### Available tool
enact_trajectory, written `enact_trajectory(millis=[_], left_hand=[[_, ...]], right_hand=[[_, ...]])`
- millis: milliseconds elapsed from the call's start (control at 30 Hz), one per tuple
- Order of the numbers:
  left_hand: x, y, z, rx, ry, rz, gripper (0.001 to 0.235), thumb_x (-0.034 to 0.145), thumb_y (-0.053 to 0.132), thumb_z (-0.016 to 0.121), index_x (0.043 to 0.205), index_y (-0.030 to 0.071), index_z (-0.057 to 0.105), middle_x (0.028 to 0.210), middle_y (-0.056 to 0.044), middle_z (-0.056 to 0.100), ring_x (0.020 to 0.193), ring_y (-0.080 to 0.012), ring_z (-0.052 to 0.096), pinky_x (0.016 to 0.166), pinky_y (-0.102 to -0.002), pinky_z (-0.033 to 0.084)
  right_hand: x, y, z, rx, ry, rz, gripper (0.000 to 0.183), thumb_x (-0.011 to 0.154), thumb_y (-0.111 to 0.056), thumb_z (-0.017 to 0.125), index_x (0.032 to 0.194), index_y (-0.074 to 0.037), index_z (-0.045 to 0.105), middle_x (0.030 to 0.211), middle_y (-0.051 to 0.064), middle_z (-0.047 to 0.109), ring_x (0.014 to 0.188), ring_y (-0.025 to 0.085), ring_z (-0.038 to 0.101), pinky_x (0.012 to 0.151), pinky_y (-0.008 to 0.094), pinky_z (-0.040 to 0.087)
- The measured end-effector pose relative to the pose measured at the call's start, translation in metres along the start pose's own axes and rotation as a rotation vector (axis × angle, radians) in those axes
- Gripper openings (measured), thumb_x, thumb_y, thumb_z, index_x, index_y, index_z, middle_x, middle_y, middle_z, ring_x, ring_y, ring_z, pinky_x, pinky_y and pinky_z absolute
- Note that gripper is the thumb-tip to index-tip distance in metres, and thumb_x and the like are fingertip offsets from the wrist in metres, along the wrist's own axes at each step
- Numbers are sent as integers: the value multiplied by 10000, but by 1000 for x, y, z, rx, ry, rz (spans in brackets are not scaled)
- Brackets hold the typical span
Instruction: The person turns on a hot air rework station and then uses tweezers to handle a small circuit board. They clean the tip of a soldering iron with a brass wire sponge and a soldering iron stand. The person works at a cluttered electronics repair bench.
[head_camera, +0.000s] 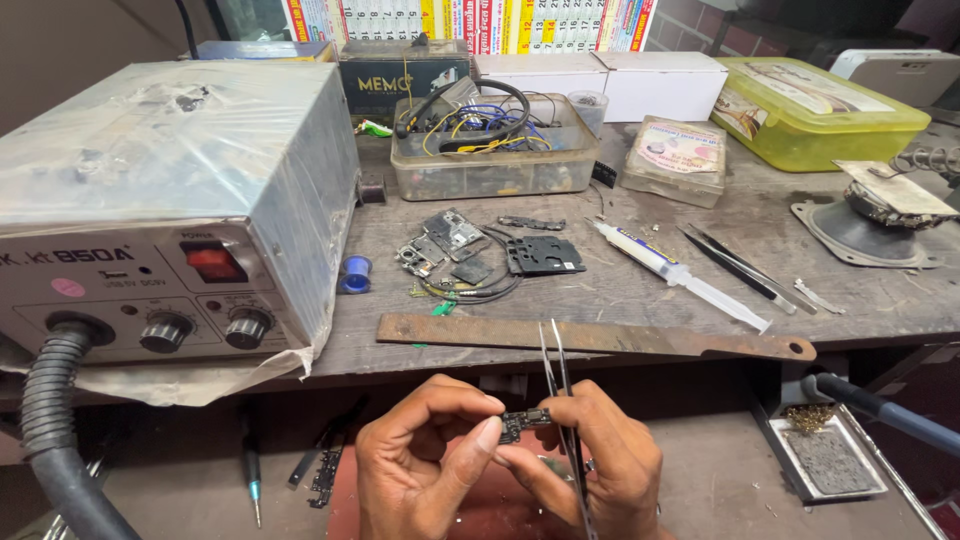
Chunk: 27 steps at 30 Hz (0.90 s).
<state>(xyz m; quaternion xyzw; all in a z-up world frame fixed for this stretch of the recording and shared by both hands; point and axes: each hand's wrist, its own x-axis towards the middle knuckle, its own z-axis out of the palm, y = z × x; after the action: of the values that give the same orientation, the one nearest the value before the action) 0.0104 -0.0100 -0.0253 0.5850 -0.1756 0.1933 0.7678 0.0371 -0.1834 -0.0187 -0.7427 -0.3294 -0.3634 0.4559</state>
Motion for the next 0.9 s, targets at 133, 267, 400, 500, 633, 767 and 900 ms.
enact_trajectory(millis=[133,267,400,500,633,767,900], left_hand=[[-1,-1,0,-11,1,20,126,872,-97,705,990,-87,746,1010,-149,682,836,-123,686,704,-244,583],[1,1,1,-76,-3,29,133,878,-128,684,1002,-98,719,1081,-177,655,884,-142,696,739,-269,622],[0,3,2,-121,-20,15,128,887,-130,674,1012,-112,694,1098,-192,661,920,-170,718,778,-293,635],[0,5,2,-148,-28,-28,137,890,-131,675,1027,-121,667,1089,-200,677,945,-192,729,821,-304,635],[0,6,3,-189,-54,-20,143,903,-134,669,1044,-118,650,1066,-210,695,962,-227,760,861,-332,652],[1,7,6,-203,-40,-27,176,879,-149,687,1046,-112,649,1063,-209,695,960,-228,757,868,-339,653],[1,8,9,-155,16,-11,195,847,-167,707,1027,-106,660,1057,-198,696,940,-228,765,855,-330,656]], right_hand=[[0,0,1,-5,3,-23,405,711,-218,942,927,-54,642,689,31,615,558,110,604,473,239,456],[3,-2,0,16,-9,-7,410,703,-219,943,929,-48,646,703,35,619,570,115,606,480,243,460],[4,-3,-1,8,-17,-18,407,705,-210,932,935,-43,641,725,44,617,592,125,606,494,251,463],[4,-4,-1,-19,-16,-31,393,705,-206,923,929,-49,641,727,43,613,595,130,601,501,260,463],[3,-5,0,1,-26,2,391,711,-203,917,936,-42,640,731,43,611,591,127,610,495,261,466],[2,-4,2,-1,-16,36,383,706,-180,900,947,-29,644,721,42,618,577,124,616,480,258,462],[2,-4,1,9,-17,23,377,718,-163,891,966,-29,641,742,39,654,598,121,623,501,249,479]])
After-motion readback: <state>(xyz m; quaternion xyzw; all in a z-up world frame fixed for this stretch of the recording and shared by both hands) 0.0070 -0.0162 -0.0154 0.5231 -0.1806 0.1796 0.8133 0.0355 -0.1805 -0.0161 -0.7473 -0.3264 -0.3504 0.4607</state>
